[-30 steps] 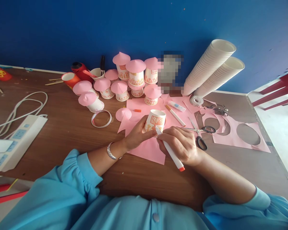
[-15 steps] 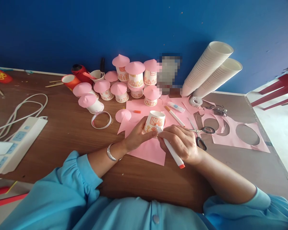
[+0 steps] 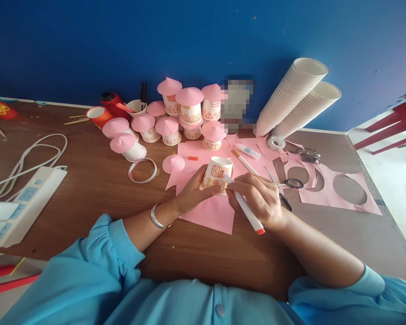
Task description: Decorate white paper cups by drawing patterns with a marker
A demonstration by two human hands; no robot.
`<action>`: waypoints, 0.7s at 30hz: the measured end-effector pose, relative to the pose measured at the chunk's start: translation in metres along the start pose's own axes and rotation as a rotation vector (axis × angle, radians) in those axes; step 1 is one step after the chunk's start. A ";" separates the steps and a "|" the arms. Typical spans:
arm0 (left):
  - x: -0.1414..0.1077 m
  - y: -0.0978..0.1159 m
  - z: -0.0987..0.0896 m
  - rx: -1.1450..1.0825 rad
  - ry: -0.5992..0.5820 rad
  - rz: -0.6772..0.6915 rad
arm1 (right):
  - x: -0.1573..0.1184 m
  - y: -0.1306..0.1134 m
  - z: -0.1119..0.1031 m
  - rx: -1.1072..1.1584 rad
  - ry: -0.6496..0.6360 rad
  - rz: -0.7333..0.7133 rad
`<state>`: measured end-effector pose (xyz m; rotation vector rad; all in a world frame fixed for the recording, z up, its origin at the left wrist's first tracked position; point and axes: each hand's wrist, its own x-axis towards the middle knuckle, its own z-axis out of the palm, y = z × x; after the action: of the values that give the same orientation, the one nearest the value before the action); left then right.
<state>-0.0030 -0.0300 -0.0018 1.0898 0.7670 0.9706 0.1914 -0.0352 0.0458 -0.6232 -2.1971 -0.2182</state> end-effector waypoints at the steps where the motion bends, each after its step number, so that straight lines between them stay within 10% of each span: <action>1: 0.000 0.000 0.000 -0.009 -0.003 0.002 | 0.000 0.000 0.000 -0.007 0.002 0.002; 21: -0.001 0.004 0.000 0.037 -0.023 0.012 | 0.002 -0.005 -0.003 0.032 0.043 0.011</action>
<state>-0.0046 -0.0298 0.0014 1.1368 0.7628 0.9556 0.1899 -0.0400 0.0490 -0.6072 -2.1517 -0.1891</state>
